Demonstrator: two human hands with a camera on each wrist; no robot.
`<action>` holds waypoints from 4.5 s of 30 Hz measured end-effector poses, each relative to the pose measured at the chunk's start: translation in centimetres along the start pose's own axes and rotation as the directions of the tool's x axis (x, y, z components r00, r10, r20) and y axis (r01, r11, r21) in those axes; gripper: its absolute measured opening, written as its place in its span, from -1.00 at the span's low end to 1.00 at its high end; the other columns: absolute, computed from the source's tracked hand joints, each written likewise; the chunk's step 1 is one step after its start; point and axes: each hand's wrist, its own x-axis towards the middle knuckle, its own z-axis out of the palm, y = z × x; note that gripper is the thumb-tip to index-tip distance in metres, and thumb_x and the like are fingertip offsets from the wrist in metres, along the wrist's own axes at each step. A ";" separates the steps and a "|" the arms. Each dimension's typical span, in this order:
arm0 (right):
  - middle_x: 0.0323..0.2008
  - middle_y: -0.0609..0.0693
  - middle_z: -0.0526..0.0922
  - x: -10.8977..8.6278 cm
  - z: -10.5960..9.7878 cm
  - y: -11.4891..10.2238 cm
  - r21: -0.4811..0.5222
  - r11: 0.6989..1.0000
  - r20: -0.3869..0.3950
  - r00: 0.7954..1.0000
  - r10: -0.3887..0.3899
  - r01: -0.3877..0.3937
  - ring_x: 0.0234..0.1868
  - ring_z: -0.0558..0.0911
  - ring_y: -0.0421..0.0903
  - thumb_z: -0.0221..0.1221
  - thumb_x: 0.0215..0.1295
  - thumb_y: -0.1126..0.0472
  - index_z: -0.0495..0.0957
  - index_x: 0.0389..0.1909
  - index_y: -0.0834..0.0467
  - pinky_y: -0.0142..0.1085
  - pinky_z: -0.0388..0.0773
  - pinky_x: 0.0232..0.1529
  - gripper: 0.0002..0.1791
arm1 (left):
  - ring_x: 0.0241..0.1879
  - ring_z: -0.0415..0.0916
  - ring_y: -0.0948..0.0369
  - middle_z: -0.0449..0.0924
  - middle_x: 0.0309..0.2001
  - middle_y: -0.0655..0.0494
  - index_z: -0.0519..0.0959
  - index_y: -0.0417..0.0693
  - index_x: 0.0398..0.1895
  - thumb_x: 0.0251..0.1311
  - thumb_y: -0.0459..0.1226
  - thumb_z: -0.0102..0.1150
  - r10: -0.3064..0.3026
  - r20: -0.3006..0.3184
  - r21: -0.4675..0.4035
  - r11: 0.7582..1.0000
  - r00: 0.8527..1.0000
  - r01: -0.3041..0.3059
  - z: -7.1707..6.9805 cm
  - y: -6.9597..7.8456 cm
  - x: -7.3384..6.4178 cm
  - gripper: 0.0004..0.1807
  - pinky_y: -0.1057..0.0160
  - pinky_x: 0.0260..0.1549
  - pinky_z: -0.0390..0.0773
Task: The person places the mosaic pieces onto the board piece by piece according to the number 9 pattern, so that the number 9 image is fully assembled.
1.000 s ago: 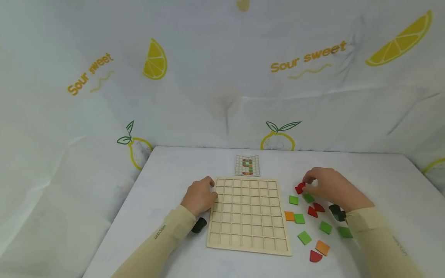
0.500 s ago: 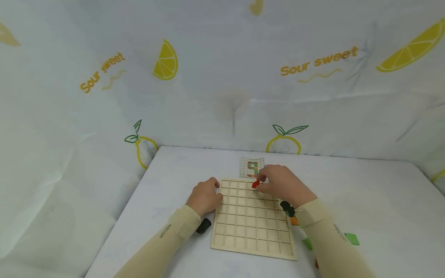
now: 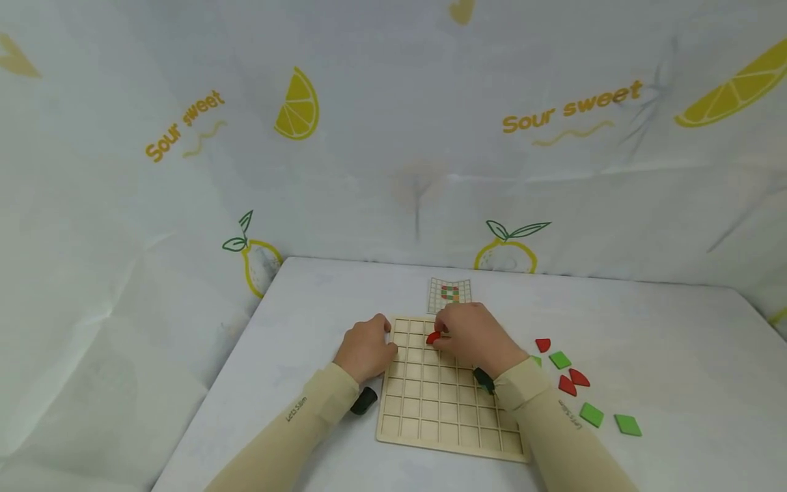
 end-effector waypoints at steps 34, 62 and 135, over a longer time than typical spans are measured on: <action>-0.50 -0.19 0.66 -0.2 0.3 -0.2 -0.018 1.000 -0.006 1.000 -0.023 0.023 -0.46 0.53 -0.23 0.54 0.27 0.04 0.70 -0.44 0.00 -0.18 0.58 -0.19 -0.77 | -0.69 0.34 0.21 0.48 -0.64 0.11 0.58 -0.26 0.21 0.40 -0.29 0.24 0.010 -0.011 0.014 1.000 1.000 -0.010 0.2 0.2 0.1 -0.63 0.27 -0.62 0.34; -0.23 -0.12 0.73 -9.4 -3.9 8.2 0.002 0.985 0.029 0.985 0.172 -0.172 -0.22 0.66 -0.12 0.45 0.34 0.02 0.77 -0.13 0.11 -0.05 0.69 -0.05 -0.75 | -0.69 0.33 0.22 0.46 -0.65 0.11 0.58 -0.24 0.20 0.35 -0.30 0.22 -0.005 -0.019 0.027 1.000 1.000 0.006 0.2 0.4 -0.5 -0.61 0.28 -0.60 0.34; -0.23 -0.08 0.72 -9.3 -4.4 9.8 -0.001 0.984 -0.006 0.984 0.178 -0.178 -0.26 0.60 -0.13 0.49 0.27 0.13 0.76 -0.17 0.10 -0.08 0.67 -0.11 -0.80 | -0.61 0.44 0.17 0.55 -0.54 0.05 0.56 -0.20 0.20 0.36 -0.28 0.25 -0.009 -0.002 -0.005 1.000 1.000 0.009 0.3 0.0 -0.3 -0.62 0.25 -0.52 0.41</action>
